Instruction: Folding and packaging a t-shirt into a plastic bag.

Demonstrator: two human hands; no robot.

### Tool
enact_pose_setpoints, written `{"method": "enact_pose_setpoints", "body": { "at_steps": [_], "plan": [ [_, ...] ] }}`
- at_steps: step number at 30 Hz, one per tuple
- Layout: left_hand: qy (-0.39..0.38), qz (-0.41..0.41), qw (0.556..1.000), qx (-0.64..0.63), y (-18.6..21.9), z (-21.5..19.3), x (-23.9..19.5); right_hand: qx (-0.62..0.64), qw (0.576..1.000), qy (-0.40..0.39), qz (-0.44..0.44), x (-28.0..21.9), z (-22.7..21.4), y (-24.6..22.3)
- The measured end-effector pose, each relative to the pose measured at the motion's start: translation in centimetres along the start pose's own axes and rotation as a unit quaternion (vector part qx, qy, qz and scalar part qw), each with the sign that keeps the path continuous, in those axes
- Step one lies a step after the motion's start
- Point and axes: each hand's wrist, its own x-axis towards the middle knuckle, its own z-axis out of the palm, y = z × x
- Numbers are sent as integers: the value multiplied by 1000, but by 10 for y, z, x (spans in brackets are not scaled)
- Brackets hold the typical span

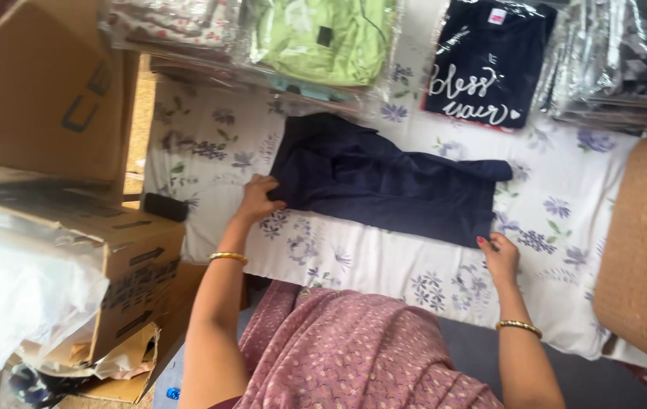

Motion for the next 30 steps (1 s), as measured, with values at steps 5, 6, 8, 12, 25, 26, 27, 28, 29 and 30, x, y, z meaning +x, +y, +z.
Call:
{"method": "enact_pose_setpoints", "body": {
  "at_steps": [5, 6, 8, 12, 25, 26, 27, 28, 29, 30],
  "plan": [
    [-98, -143, 951, -257, 2, -17, 3, 151, 974, -56, 162, -6, -13, -64],
    [-99, -140, 951, -258, -14, -10, 2, 150, 974, -53, 162, -5, -15, -67],
    [-77, -124, 965, -216, -41, 6, 3, 152, 977, -57, 138, -6, -23, -70],
    [-103, -91, 970, -200, -43, -15, -12, 110, 987, -67, 101, -13, -35, -54],
    [59, -112, 992, 8, 57, -31, -61, -184, 978, 93, -32, -83, 3, -131],
    [229, -23, 973, 10, 64, -13, -63, -198, 956, 158, -147, -88, 15, -143],
    [228, -22, 973, 12, 94, -8, -62, -196, 957, 159, -146, -92, 36, -152],
    [203, 67, 977, -29, 123, -2, -62, -197, 956, 73, -205, -95, 56, -161],
    [175, 155, 970, -70, 153, 4, -62, -196, 945, -14, -262, -99, 76, -170],
    [178, 155, 970, -68, 164, 23, -64, -194, 945, -14, -264, -102, 90, -176]
  ]
}}
